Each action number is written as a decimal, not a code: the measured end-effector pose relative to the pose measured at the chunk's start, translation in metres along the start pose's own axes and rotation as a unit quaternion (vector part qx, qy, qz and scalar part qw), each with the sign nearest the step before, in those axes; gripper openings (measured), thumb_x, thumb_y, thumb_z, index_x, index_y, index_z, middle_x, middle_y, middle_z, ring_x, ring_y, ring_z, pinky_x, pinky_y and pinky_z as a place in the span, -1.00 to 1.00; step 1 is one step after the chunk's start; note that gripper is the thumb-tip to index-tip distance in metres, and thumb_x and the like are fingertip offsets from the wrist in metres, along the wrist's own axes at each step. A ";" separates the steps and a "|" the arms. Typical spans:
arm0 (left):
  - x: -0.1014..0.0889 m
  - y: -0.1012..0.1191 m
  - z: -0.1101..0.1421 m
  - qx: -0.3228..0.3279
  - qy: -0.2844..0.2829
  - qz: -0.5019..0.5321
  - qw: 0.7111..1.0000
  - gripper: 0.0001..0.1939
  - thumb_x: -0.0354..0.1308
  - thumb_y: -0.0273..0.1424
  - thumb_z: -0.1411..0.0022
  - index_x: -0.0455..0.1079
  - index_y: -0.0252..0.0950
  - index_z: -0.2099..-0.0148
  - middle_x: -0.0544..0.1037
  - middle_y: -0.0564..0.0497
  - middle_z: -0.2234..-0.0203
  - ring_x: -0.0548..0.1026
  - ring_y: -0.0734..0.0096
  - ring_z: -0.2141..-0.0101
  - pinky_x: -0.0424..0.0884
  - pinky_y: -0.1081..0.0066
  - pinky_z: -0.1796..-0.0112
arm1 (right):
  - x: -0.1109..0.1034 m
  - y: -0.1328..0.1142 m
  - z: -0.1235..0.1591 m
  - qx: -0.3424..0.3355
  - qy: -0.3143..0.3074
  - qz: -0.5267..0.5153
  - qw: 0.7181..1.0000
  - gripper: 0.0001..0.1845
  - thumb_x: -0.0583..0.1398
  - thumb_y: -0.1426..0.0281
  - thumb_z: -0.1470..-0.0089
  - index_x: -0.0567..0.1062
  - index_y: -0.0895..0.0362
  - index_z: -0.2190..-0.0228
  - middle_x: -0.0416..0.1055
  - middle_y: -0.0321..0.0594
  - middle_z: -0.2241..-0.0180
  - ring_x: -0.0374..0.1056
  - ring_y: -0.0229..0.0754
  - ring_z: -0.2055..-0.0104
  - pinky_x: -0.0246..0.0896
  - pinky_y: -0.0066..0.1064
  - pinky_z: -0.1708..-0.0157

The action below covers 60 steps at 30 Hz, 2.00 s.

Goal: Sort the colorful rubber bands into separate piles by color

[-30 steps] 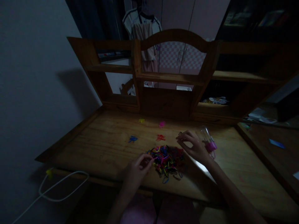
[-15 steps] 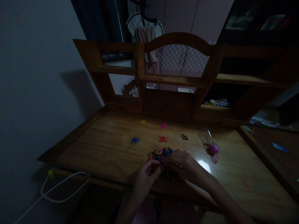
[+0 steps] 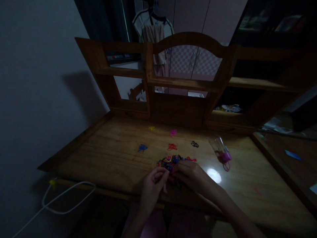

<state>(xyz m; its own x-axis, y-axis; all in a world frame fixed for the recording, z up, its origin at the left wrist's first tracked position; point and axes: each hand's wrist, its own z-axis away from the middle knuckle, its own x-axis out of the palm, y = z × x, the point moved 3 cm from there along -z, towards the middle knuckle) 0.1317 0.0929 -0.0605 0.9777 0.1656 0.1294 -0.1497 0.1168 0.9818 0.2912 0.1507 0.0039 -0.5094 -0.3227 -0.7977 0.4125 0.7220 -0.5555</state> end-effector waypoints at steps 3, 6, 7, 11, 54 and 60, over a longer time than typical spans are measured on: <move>-0.002 -0.001 0.000 -0.002 -0.001 0.005 1.000 -0.72 0.22 -0.19 -0.19 0.37 -0.33 0.23 0.42 0.14 0.66 0.29 0.61 0.70 0.19 0.61 0.62 | 0.002 -0.001 -0.001 0.007 0.008 -0.012 1.000 -0.93 0.17 0.45 -0.22 0.46 0.08 0.25 0.45 -0.29 0.29 0.36 -0.25 0.26 0.20 -0.46 0.24; -0.004 -0.001 -0.001 -0.001 -0.010 0.017 1.000 -0.72 0.20 -0.19 -0.21 0.36 -0.33 0.23 0.43 0.13 0.67 0.29 0.61 0.71 0.20 0.60 0.62 | 0.003 -0.002 -0.002 0.011 0.020 -0.024 0.999 -0.93 0.19 0.45 -0.21 0.46 0.08 0.24 0.45 -0.28 0.27 0.37 -0.24 0.23 0.20 -0.46 0.23; -0.004 -0.001 -0.001 0.000 -0.013 0.020 1.000 -0.72 0.20 -0.19 -0.21 0.36 -0.33 0.22 0.46 0.11 0.64 0.29 0.61 0.71 0.20 0.60 0.62 | 0.003 -0.003 -0.003 0.013 0.022 -0.028 0.999 -0.93 0.19 0.45 -0.20 0.45 0.08 0.24 0.45 -0.28 0.26 0.37 -0.24 0.23 0.20 -0.46 0.23; -0.006 0.000 -0.001 -0.002 -0.021 0.021 1.000 -0.72 0.21 -0.20 -0.20 0.35 -0.33 0.23 0.52 0.06 0.56 0.30 0.62 0.70 0.22 0.59 0.61 | 0.003 -0.003 -0.003 0.018 0.025 -0.032 0.999 -0.95 0.19 0.43 -0.21 0.44 0.09 0.25 0.44 -0.28 0.27 0.36 -0.25 0.25 0.21 -0.46 0.26; -0.006 0.003 -0.001 0.008 -0.057 -0.040 0.998 -0.69 0.19 -0.15 -0.19 0.45 -0.33 0.24 0.47 0.06 0.60 0.39 0.48 0.57 0.29 0.53 0.49 | 0.004 -0.010 -0.005 0.008 0.009 -0.004 1.000 -0.90 0.11 0.49 -0.25 0.42 0.10 0.23 0.42 -0.26 0.26 0.35 -0.24 0.25 0.21 -0.43 0.23; -0.006 0.005 0.001 0.011 -0.058 -0.049 0.997 -0.69 0.17 -0.18 -0.23 0.48 -0.32 0.16 0.51 0.04 0.54 0.40 0.48 0.56 0.32 0.52 0.45 | 0.004 -0.010 -0.006 -0.005 0.016 -0.006 1.000 -0.87 0.10 0.49 -0.26 0.44 0.10 0.21 0.43 -0.25 0.27 0.35 -0.23 0.25 0.23 -0.42 0.24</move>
<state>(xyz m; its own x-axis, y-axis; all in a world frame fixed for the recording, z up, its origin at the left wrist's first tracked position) 0.1248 0.0915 -0.0564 0.9981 0.0407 0.0460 -0.0500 0.1054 0.9932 0.2805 0.1454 0.0080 -0.5393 -0.3119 -0.7822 0.3980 0.7242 -0.5631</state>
